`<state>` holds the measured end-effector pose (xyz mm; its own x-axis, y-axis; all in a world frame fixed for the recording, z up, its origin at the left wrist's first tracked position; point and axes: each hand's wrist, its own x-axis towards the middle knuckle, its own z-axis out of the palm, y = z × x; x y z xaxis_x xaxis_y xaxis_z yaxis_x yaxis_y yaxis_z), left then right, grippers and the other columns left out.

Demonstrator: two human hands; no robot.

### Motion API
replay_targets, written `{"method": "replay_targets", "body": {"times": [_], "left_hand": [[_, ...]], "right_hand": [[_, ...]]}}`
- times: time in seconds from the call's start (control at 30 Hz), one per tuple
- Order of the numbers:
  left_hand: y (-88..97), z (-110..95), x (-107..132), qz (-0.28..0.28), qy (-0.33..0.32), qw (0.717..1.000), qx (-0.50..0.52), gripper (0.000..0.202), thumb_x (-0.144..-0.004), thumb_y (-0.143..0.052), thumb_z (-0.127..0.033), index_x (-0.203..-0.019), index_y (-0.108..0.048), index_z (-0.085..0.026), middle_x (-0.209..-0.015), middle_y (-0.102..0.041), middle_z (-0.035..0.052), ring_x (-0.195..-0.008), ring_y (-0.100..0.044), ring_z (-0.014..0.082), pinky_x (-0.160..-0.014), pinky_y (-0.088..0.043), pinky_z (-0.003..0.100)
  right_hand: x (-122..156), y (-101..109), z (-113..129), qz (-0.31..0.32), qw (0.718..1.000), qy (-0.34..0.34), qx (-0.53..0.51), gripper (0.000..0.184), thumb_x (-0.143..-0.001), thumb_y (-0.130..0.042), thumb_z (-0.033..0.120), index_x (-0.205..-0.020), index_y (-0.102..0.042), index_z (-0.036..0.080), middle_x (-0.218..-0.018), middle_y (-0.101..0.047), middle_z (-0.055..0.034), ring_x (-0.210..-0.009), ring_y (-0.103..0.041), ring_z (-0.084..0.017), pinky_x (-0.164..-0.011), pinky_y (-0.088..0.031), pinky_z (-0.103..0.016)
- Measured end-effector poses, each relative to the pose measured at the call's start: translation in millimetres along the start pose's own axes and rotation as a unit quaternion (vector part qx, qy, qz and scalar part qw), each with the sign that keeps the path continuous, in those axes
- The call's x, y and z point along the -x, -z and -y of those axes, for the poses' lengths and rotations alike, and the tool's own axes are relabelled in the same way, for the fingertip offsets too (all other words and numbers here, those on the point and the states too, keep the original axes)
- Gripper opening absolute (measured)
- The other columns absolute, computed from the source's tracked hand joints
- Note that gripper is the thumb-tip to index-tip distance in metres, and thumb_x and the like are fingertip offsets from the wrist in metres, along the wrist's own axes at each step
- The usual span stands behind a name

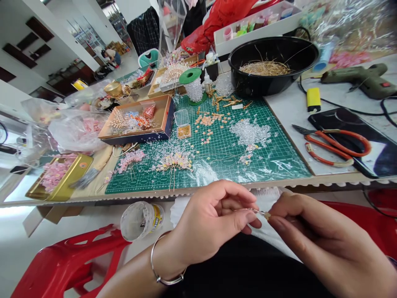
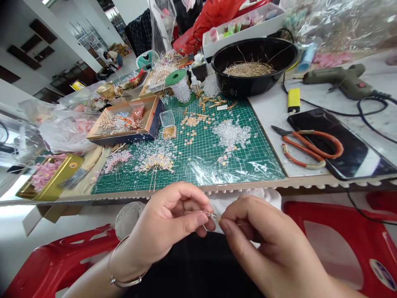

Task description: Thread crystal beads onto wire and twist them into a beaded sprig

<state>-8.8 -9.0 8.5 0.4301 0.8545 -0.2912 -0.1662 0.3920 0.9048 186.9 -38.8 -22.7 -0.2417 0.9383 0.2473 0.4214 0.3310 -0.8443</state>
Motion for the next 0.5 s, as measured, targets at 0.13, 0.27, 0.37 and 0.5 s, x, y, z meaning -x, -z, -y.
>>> {"method": "replay_targets", "body": {"times": [0.13, 0.27, 0.37, 0.5], "left_hand": [[-0.7, 0.6, 0.5, -0.005, -0.002, 1.0, 0.012, 0.016, -0.084, -0.074, -0.013, -0.096, -0.064, -0.016, -0.087, -0.068, 0.0017, -0.074, -0.071, 0.0108, -0.064, -0.057, 0.017], [1.0, 3.8, 1.9, 0.007, -0.018, 1.0, 0.008, 0.019, -0.085, -0.074, -0.011, -0.1, -0.065, -0.018, -0.089, -0.069, 0.0006, -0.076, -0.071, 0.0087, -0.067, -0.057, 0.015], [2.4, 5.1, 3.3, 0.015, -0.024, 1.0, 0.008, 0.019, -0.086, -0.073, -0.011, -0.102, -0.065, -0.019, -0.09, -0.069, -0.0001, -0.076, -0.071, 0.0074, -0.068, -0.057, 0.014], [4.2, 5.7, 5.0, 0.023, -0.025, 0.999, 0.005, 0.019, -0.087, -0.073, -0.011, -0.103, -0.066, -0.019, -0.091, -0.069, -0.0001, -0.077, -0.072, 0.007, -0.069, -0.057, 0.014]], "right_hand": [[4.2, 2.3, 2.5, -0.008, 1.0, 0.016, 0.022, 0.011, -0.095, -0.057, 0.025, -0.086, -0.052, 0.027, -0.066, -0.059, 0.0054, -0.052, -0.058, -0.011, -0.045, -0.046, -0.019], [7.4, 4.2, 2.7, -0.013, 0.999, 0.011, 0.027, 0.012, -0.094, -0.056, 0.026, -0.083, -0.053, 0.028, -0.062, -0.055, 0.0072, -0.047, -0.051, -0.01, -0.042, -0.043, -0.019], [7.5, 5.1, 2.3, -0.011, 1.0, -0.006, 0.024, 0.015, -0.094, -0.056, 0.028, -0.08, -0.053, 0.028, -0.06, -0.053, 0.0076, -0.046, -0.05, -0.011, -0.041, -0.042, -0.018], [8.0, 6.0, 0.0, 0.0, 1.0, -0.028, 0.012, 0.019, -0.094, -0.056, 0.032, -0.075, -0.053, 0.029, -0.057, -0.05, 0.0077, -0.044, -0.047, -0.012, -0.037, -0.04, -0.018]]}}
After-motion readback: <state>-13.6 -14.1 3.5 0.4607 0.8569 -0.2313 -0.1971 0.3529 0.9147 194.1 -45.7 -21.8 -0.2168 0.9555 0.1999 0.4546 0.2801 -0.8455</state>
